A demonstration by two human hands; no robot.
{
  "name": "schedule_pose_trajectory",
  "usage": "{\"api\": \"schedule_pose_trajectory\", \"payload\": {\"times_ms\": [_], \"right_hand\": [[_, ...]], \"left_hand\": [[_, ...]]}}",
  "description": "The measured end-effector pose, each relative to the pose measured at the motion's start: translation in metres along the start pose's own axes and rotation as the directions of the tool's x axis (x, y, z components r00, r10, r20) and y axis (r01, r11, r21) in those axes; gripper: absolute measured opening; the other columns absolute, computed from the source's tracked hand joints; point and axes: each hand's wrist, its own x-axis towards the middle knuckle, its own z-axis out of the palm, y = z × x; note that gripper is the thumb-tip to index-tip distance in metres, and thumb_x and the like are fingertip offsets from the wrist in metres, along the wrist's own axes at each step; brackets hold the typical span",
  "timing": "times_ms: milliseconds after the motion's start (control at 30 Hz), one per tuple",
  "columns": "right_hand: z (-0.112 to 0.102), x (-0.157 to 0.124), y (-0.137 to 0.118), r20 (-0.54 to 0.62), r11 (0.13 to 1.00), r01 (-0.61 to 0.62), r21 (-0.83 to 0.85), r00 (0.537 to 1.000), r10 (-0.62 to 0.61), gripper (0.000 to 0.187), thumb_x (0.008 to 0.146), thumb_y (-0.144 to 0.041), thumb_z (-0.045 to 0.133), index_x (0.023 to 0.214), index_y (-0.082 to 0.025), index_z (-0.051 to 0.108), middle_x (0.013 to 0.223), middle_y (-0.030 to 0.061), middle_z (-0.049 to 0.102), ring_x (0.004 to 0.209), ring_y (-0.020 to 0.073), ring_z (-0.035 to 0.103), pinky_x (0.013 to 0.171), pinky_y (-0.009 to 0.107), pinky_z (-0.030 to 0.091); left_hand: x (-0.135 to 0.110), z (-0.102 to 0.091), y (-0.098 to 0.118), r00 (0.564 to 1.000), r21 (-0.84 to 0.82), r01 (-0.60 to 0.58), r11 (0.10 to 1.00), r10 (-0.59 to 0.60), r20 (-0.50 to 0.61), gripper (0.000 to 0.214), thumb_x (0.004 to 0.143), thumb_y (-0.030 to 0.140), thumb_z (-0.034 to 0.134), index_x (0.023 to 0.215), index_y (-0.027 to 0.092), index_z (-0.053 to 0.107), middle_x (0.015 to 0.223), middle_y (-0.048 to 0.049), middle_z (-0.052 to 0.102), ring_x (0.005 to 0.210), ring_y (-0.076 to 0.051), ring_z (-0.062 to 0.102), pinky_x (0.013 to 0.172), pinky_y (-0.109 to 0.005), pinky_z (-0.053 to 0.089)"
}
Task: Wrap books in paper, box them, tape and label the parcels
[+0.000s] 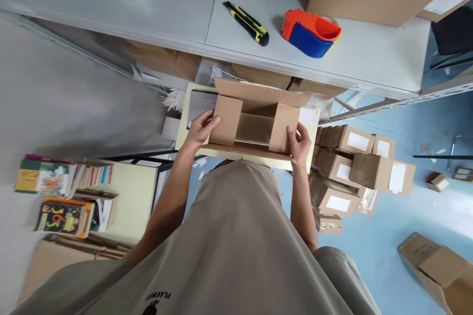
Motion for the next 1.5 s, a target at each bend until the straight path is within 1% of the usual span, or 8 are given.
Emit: {"api": "schedule_pose_trajectory", "payload": {"times_ms": [400, 500, 600, 933, 1100, 1233, 1400, 1500], "right_hand": [[-0.038, -0.018, -0.013, 0.226, 1.000, 0.012, 0.016, 0.974, -0.015, 0.095, 0.091, -0.097, 0.076, 0.157, -0.028, 0.075, 0.174, 0.0159, 0.066, 0.167, 0.0386, 0.059, 0.140, 0.060, 0.049], [-0.071, -0.034, -0.020, 0.440, 0.999, 0.035, 0.003, 0.897, -0.033, 0.113, 0.078, -0.104, 0.082, 0.166, -0.035, 0.071, 0.191, 0.0129, 0.045, 0.178, 0.0429, 0.041, 0.142, 0.064, 0.045], [-0.081, -0.039, -0.023, 0.540, 0.997, 0.049, -0.067, 0.842, -0.005, 0.112, 0.071, -0.092, 0.098, 0.165, -0.038, 0.072, 0.195, 0.0103, 0.037, 0.181, 0.0462, 0.035, 0.143, 0.068, 0.040], [-0.026, -0.004, -0.017, 0.145, 0.949, 0.118, -0.292, 0.986, -0.078, 0.070, 0.086, -0.092, 0.084, 0.105, -0.024, 0.079, 0.120, 0.0138, 0.081, 0.112, 0.0330, 0.082, 0.098, 0.052, 0.074], [-0.025, 0.021, -0.009, 0.154, 0.925, 0.136, -0.354, 0.984, -0.086, 0.103, 0.079, -0.091, 0.090, 0.153, -0.025, 0.064, 0.121, 0.0129, 0.082, 0.097, 0.0313, 0.081, 0.086, 0.051, 0.075], [-0.030, 0.041, -0.013, 0.303, 0.933, 0.186, -0.307, 0.949, -0.089, 0.136, 0.074, -0.093, 0.092, 0.184, -0.032, 0.039, 0.149, 0.0174, 0.076, 0.111, 0.0346, 0.081, 0.088, 0.053, 0.076], [-0.031, 0.047, -0.027, 0.362, 0.912, 0.263, -0.316, 0.922, -0.140, 0.151, 0.079, -0.085, 0.095, 0.193, -0.040, 0.007, 0.174, 0.0185, 0.060, 0.124, 0.0360, 0.080, 0.101, 0.055, 0.076], [-0.032, 0.042, -0.033, 0.360, 0.890, 0.319, -0.326, 0.912, -0.196, 0.128, 0.086, -0.079, 0.093, 0.190, -0.042, 0.030, 0.177, 0.0168, 0.055, 0.127, 0.0360, 0.079, 0.106, 0.057, 0.074]], "left_hand": [[-0.011, -0.029, -0.014, 0.997, 0.058, 0.022, 0.998, -0.018, -0.069, 0.087, 0.095, 0.091, 0.074, 0.149, 0.022, 0.075, 0.161, -0.0199, 0.074, 0.153, -0.040, 0.070, 0.130, -0.059, 0.058], [-0.035, -0.060, -0.006, 0.991, 0.005, 0.023, 1.000, -0.024, 0.132, 0.099, 0.100, 0.101, 0.054, 0.165, 0.027, 0.068, 0.179, -0.0200, 0.059, 0.167, -0.042, 0.057, 0.131, -0.061, 0.057], [-0.048, -0.072, 0.003, 0.911, 0.047, -0.010, 0.999, -0.010, 0.412, 0.113, 0.082, 0.101, 0.080, 0.172, 0.034, 0.064, 0.191, -0.0160, 0.042, 0.179, -0.046, 0.038, 0.135, -0.061, 0.053], [-0.016, -0.004, 0.006, 0.980, 0.562, -0.194, 0.804, 0.187, 0.071, 0.035, 0.099, 0.057, 0.086, 0.103, 0.023, 0.076, 0.128, -0.0147, 0.075, 0.122, -0.033, 0.074, 0.109, -0.047, 0.064], [0.001, -0.010, 0.017, 0.984, 0.608, -0.176, 0.774, 0.143, 0.103, 0.102, 0.092, 0.044, 0.099, 0.177, 0.030, 0.044, 0.147, -0.0138, 0.071, 0.121, -0.032, 0.078, 0.115, -0.048, 0.062], [0.022, -0.012, 0.044, 0.927, 0.585, -0.373, 0.720, 0.259, 0.272, 0.147, 0.091, 0.053, 0.101, 0.191, 0.039, -0.005, 0.194, -0.0192, 0.026, 0.174, -0.043, 0.044, 0.140, -0.055, 0.043], [0.035, -0.010, 0.067, 0.873, 0.579, -0.487, 0.655, 0.333, 0.357, 0.133, 0.094, 0.046, 0.100, 0.192, 0.038, 0.011, 0.192, -0.0159, 0.032, 0.180, -0.041, 0.033, 0.147, -0.055, 0.036], [0.030, -0.012, 0.061, 0.880, 0.586, -0.473, 0.658, 0.324, 0.347, 0.096, 0.100, 0.039, 0.093, 0.182, 0.033, 0.044, 0.171, -0.0156, 0.057, 0.166, -0.039, 0.052, 0.143, -0.056, 0.044]]}}
